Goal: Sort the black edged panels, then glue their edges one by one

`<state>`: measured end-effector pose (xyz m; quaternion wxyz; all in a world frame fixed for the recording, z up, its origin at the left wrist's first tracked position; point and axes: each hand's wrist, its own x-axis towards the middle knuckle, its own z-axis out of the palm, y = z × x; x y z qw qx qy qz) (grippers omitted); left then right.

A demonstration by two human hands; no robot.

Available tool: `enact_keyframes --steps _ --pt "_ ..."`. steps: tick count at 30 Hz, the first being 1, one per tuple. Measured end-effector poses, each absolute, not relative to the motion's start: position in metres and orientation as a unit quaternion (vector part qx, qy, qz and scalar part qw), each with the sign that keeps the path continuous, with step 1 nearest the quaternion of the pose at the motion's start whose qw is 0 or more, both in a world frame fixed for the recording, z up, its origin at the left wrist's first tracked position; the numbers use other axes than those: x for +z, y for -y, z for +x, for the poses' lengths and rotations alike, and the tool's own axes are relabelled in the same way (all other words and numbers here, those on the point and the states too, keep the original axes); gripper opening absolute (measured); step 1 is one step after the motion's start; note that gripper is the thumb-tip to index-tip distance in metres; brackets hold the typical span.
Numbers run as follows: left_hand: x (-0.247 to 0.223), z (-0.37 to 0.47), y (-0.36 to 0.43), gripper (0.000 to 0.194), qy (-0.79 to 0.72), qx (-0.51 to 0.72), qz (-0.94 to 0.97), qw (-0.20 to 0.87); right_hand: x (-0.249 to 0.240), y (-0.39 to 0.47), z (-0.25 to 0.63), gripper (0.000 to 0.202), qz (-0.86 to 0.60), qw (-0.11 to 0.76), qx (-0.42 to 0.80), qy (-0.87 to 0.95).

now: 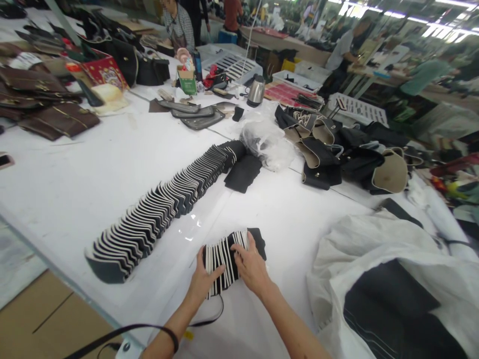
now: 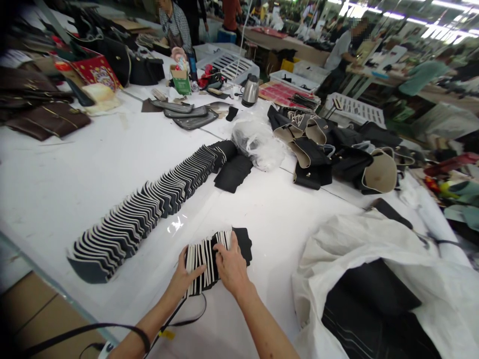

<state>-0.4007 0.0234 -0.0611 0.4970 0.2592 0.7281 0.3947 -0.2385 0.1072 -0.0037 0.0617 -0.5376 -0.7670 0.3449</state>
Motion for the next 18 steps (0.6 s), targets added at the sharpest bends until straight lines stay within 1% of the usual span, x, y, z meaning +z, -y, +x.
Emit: enact_keyframes --steps 1,3,4,7,11,12,14,18 --pt "-0.061 -0.401 -0.024 0.099 -0.729 0.394 0.259 0.496 -0.004 -0.107 -0.240 0.024 -0.539 0.065 0.350 0.763" --pt "-0.061 -0.401 -0.024 0.100 -0.728 0.397 0.260 0.495 -0.003 -0.106 -0.242 0.034 -0.544 0.066 0.355 0.757" --pt "-0.061 -0.401 -0.024 0.099 -0.728 0.399 0.261 0.494 -0.003 -0.106 -0.243 0.035 -0.546 0.062 0.354 0.756" --pt "-0.058 -0.400 -0.024 0.098 -0.726 0.400 0.265 0.492 -0.003 -0.108 -0.243 0.030 -0.549 0.046 0.344 0.760" --pt "-0.056 -0.399 -0.024 0.097 -0.723 0.397 0.278 0.492 0.002 -0.111 -0.242 0.052 -0.539 0.028 0.350 0.766" --pt "-0.055 -0.398 -0.024 0.097 -0.724 0.396 0.280 0.490 0.003 -0.111 -0.242 0.055 -0.531 0.024 0.353 0.770" --pt "-0.055 -0.397 -0.024 0.099 -0.730 0.389 0.286 0.483 0.006 -0.111 -0.242 0.054 -0.517 0.019 0.357 0.778" --pt "-0.055 -0.394 -0.025 0.102 -0.744 0.372 0.290 0.473 0.007 -0.110 -0.245 0.039 -0.522 0.005 0.369 0.769"
